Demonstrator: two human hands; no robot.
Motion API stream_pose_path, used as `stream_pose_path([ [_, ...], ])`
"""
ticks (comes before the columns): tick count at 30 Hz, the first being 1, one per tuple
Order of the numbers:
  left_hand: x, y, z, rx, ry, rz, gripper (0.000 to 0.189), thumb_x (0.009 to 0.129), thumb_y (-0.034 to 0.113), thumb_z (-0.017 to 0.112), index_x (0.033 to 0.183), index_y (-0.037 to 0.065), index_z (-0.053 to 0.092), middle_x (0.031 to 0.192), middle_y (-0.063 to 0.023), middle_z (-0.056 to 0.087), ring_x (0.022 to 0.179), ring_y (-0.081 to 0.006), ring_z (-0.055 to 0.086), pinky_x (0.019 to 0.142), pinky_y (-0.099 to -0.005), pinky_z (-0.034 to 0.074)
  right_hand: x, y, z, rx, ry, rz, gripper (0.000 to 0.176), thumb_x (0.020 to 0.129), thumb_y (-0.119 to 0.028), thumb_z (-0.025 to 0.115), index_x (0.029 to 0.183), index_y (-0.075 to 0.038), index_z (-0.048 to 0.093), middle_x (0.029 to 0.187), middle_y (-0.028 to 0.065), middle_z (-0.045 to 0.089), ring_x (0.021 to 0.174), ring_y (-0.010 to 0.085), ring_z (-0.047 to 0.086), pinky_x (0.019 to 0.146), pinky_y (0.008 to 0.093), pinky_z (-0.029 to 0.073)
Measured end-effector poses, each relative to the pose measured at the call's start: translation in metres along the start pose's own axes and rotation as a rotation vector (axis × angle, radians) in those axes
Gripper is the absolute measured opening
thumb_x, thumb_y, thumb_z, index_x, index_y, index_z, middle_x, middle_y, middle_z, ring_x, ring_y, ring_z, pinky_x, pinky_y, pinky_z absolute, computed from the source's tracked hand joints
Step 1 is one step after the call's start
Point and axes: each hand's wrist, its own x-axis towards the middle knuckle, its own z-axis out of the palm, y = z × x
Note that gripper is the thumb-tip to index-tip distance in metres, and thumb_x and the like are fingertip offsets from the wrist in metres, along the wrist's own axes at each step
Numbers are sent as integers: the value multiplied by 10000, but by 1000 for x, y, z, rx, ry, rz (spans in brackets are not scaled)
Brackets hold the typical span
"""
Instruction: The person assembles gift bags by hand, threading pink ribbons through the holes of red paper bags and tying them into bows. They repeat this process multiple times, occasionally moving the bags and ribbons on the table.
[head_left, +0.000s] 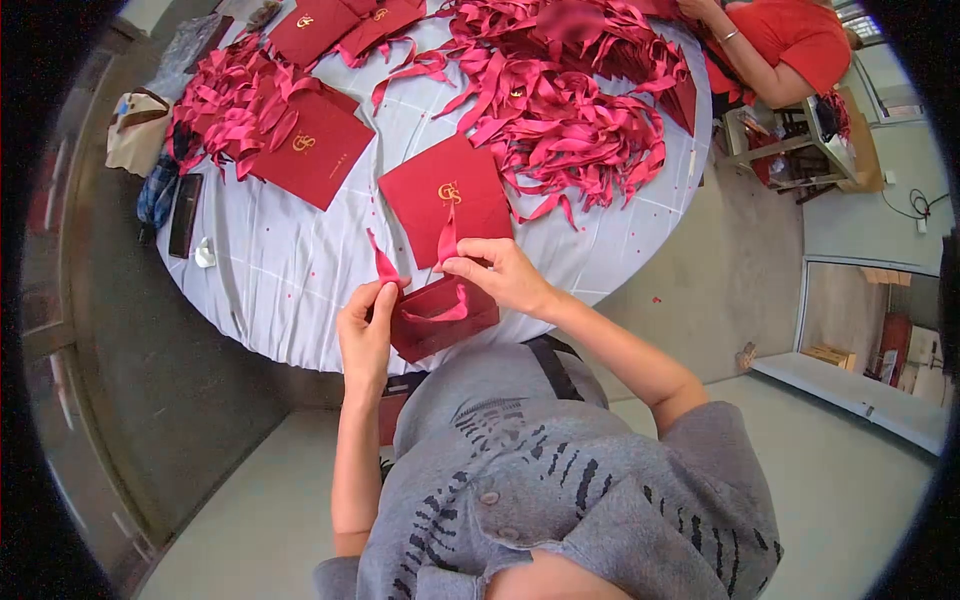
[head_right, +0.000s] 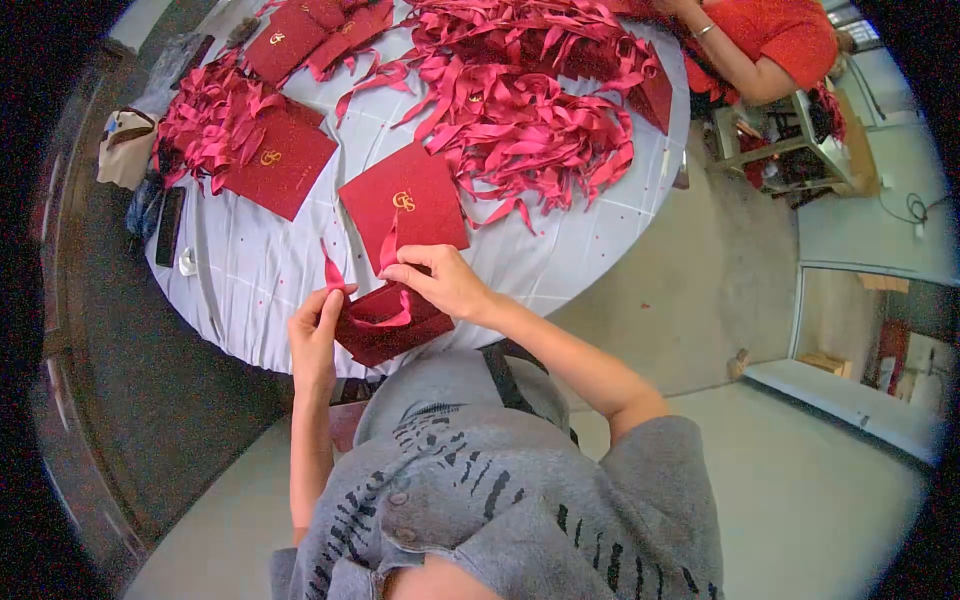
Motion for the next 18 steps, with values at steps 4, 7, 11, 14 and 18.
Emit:
stream_pose_path([
  [4, -1, 0, 5, -118, 28, -80, 210, 920, 152, 513, 897, -2, 653, 724, 36, 531, 700, -47, 449, 649, -210, 365, -4, -4, 1, -29, 25, -19, 206, 894, -148, 550, 864, 40, 628, 743, 2, 598, 712, 42, 495, 632, 217, 412],
  [7, 2, -7, 9, -136, 82, -58, 228, 932, 184, 499, 886, 8, 636, 711, 58, 480, 671, -34, 391, 621, -196, 326, -4, -2, 7, -27, 58, -46, 189, 894, -133, 546, 869, 36, 626, 710, 21, 600, 680, 51, 501, 612, 231, 417],
  [11, 7, -24, 16, -190, 204, -24, 243, 939, 201, 489, 854, 10, 612, 693, 69, 448, 638, -27, 338, 579, -200, 289, -7, -1, 16, -177, 214, -135, 158, 880, -115, 563, 843, 30, 611, 656, 84, 571, 602, 61, 496, 550, 262, 418],
  [14, 8, -19, 23, -219, 250, 1, 239, 942, 204, 482, 835, 22, 594, 692, 68, 443, 633, -28, 329, 573, -199, 284, -2, 5, 24, -231, 356, -183, 159, 849, -153, 595, 793, -4, 586, 663, 183, 536, 562, 348, 510, 499, 348, 400],
  [18, 8, -24, 22, -163, 290, 22, 256, 947, 225, 474, 835, 24, 587, 692, 64, 453, 637, -31, 340, 583, -201, 300, 3, 14, 37, -111, 565, -120, 188, 860, -154, 580, 760, 5, 573, 614, 180, 519, 496, 289, 496, 485, 345, 382],
])
